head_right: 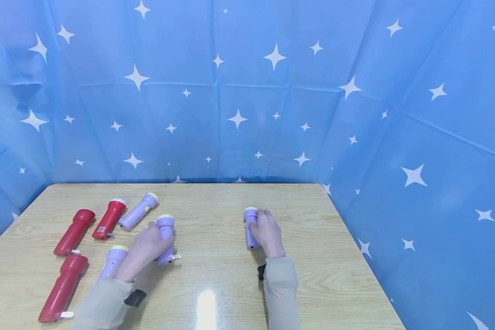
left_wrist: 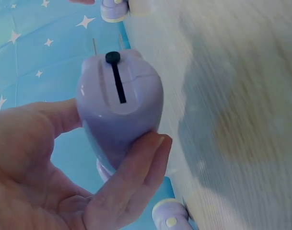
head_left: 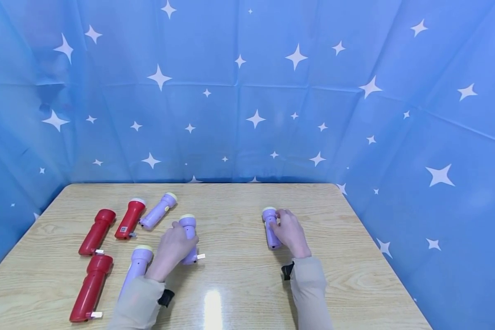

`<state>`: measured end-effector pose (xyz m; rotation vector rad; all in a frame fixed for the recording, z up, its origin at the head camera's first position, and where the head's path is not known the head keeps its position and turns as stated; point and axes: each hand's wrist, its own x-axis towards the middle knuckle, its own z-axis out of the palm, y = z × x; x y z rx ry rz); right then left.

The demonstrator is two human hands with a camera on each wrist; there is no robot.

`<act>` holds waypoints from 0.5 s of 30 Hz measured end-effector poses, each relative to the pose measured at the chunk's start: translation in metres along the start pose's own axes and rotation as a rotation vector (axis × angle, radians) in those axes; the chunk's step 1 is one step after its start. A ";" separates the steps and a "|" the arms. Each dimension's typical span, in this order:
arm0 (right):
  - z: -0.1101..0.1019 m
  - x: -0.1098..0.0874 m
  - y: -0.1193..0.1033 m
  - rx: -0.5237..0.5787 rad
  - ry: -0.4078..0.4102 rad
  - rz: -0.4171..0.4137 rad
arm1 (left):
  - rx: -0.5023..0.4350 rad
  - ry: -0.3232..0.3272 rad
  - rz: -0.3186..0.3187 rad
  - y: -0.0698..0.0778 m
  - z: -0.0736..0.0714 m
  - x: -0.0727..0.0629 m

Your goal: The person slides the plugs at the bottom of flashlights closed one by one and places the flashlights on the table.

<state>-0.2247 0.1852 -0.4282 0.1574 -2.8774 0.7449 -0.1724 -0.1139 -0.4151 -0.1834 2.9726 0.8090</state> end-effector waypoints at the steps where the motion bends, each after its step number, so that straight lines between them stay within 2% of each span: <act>1: 0.000 0.000 -0.001 -0.004 0.005 -0.008 | -0.011 0.008 -0.001 0.002 0.001 0.001; 10: 0.000 -0.001 -0.008 -0.023 0.056 -0.060 | -0.094 0.023 -0.036 0.012 0.011 0.012; 15: 0.001 -0.001 -0.012 -0.014 0.081 -0.111 | -0.146 0.048 -0.022 0.019 0.015 0.014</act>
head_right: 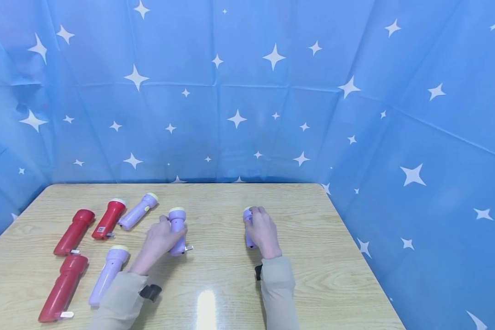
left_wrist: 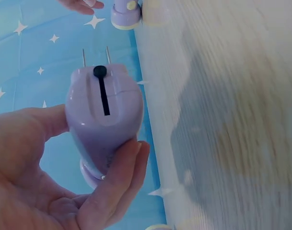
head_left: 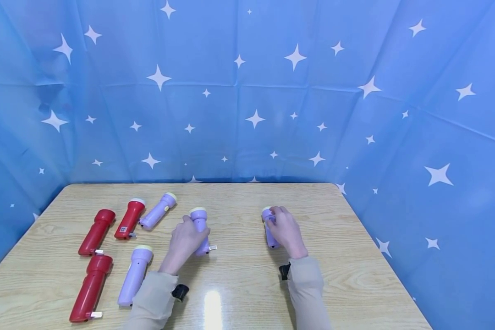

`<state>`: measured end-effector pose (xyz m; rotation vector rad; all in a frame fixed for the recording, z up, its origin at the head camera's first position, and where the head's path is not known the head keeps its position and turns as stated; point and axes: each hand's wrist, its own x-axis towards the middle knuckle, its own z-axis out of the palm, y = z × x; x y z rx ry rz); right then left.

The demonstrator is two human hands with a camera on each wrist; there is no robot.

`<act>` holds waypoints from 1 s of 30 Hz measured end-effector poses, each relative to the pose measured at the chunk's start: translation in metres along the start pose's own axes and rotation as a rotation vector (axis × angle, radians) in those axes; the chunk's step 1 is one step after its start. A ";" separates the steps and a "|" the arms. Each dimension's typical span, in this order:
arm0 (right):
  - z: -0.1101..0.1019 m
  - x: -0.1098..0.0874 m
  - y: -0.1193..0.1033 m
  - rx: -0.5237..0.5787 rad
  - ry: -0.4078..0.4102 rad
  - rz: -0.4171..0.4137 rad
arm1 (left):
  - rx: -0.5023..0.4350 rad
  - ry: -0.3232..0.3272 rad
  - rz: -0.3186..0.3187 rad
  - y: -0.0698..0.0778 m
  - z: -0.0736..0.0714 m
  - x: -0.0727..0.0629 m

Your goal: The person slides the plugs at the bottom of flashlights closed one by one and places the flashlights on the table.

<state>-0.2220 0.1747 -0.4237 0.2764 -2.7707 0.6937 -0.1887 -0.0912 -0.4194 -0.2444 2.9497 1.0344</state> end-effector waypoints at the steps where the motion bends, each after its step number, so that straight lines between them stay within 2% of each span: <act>1: 0.000 0.000 -0.001 0.002 0.001 -0.011 | -0.007 0.007 0.005 0.002 0.001 0.000; 6: 0.002 0.001 -0.005 0.012 0.003 -0.047 | -0.056 0.022 0.014 0.009 0.004 0.002; 13: 0.005 0.002 -0.012 0.033 0.051 -0.132 | -0.135 0.033 -0.004 0.014 0.008 0.007; 23: 0.011 0.001 -0.022 0.051 0.002 -0.137 | -0.203 0.055 -0.025 0.018 0.017 0.011; 30: 0.015 0.001 -0.028 0.093 0.002 -0.209 | -0.245 0.090 -0.019 0.019 0.022 0.016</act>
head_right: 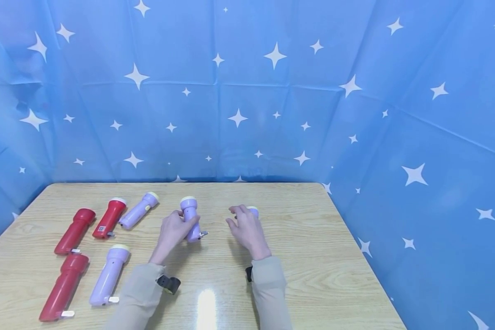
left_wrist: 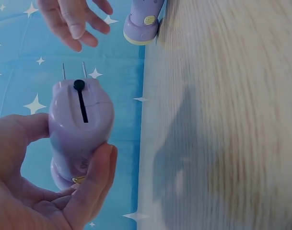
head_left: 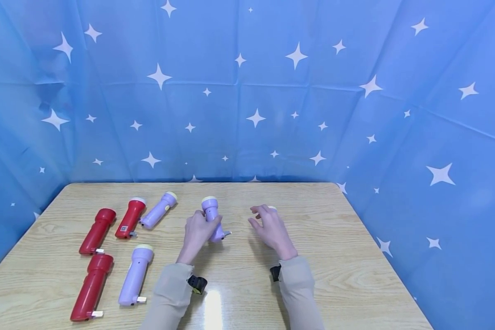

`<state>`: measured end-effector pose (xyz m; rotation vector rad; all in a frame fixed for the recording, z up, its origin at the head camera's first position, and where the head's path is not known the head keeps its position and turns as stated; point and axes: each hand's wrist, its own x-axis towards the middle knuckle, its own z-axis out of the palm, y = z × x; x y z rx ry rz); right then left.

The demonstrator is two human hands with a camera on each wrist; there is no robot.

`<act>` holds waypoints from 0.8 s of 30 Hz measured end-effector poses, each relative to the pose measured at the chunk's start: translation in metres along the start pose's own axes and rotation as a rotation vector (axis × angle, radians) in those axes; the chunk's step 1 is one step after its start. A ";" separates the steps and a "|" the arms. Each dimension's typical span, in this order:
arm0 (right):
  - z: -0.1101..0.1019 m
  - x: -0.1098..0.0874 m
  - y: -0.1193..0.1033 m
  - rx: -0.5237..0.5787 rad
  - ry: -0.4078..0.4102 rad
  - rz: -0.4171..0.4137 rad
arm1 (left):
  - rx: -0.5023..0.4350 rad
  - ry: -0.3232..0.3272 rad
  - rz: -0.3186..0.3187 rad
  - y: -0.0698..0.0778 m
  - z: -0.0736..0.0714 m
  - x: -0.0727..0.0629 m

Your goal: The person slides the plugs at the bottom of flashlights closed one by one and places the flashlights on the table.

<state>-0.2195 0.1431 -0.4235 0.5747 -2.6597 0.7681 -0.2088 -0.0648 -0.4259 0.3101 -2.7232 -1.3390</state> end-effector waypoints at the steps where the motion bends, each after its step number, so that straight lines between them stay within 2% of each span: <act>1: 0.001 0.000 -0.001 0.004 0.003 -0.018 | -0.005 0.000 0.000 0.000 0.001 0.001; 7: 0.005 0.004 -0.006 0.014 0.012 -0.117 | -0.048 0.011 0.015 -0.002 0.005 0.004; 18: 0.009 0.005 -0.017 0.051 -0.069 -0.202 | -0.114 0.020 0.030 -0.003 0.007 0.009; 24: 0.011 0.005 -0.020 0.047 -0.099 -0.226 | -0.127 0.046 0.032 -0.003 0.008 0.010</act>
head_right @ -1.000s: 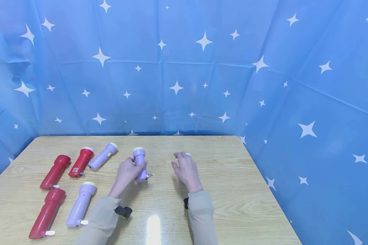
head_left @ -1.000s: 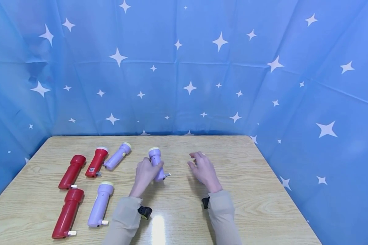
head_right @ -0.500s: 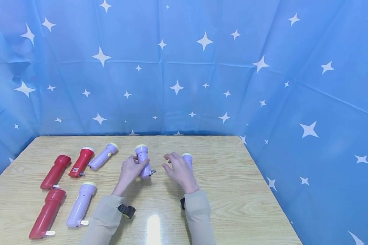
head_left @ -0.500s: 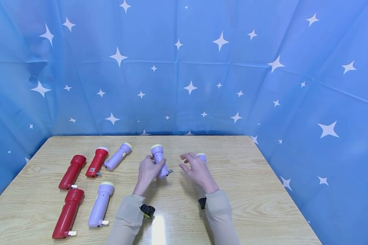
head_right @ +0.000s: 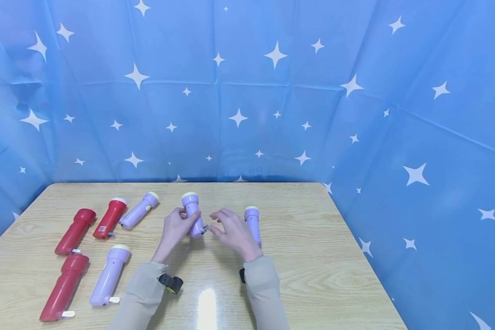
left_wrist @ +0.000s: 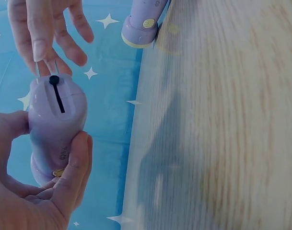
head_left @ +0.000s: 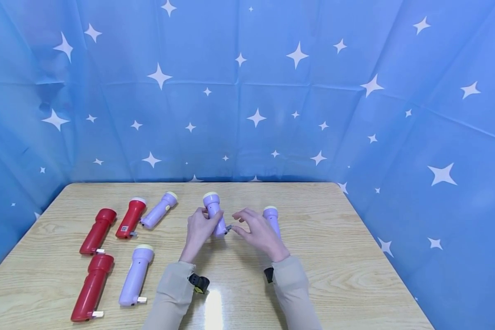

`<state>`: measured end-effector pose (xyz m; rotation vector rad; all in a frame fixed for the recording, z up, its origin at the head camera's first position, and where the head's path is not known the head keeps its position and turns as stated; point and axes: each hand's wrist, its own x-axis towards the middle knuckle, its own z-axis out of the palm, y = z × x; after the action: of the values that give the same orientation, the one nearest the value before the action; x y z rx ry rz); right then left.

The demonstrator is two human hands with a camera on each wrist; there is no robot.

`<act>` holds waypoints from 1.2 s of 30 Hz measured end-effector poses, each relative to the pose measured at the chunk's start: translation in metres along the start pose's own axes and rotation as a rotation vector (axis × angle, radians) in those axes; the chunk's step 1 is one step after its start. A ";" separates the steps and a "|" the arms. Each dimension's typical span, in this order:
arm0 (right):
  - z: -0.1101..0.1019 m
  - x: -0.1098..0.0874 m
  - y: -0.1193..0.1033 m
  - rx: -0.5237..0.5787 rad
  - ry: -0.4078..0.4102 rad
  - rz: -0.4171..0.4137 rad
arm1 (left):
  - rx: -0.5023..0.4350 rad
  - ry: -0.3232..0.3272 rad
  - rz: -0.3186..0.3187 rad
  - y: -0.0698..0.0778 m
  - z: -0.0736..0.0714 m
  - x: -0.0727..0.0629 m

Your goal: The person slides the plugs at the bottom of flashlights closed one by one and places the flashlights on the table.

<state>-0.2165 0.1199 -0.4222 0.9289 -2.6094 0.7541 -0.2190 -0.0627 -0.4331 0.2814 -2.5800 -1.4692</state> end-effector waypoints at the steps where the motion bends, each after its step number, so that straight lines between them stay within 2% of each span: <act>1: 0.000 0.000 0.000 0.002 -0.005 -0.003 | -0.004 0.003 -0.002 0.000 0.000 0.000; 10: 0.003 0.000 -0.006 0.005 -0.029 -0.038 | -0.034 -0.009 -0.015 0.002 0.002 0.001; 23: 0.010 0.002 -0.005 -0.006 0.018 -0.131 | -0.085 -0.023 -0.018 0.002 0.002 0.001; 27: 0.008 0.002 -0.007 0.003 0.005 -0.117 | -0.086 -0.018 -0.024 0.002 0.002 0.001; 36: 0.008 0.002 -0.010 0.032 -0.008 -0.057 | -0.156 -0.043 -0.043 0.002 0.002 0.000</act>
<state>-0.2125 0.1082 -0.4239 1.0132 -2.5729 0.7809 -0.2192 -0.0603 -0.4325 0.2888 -2.4886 -1.6984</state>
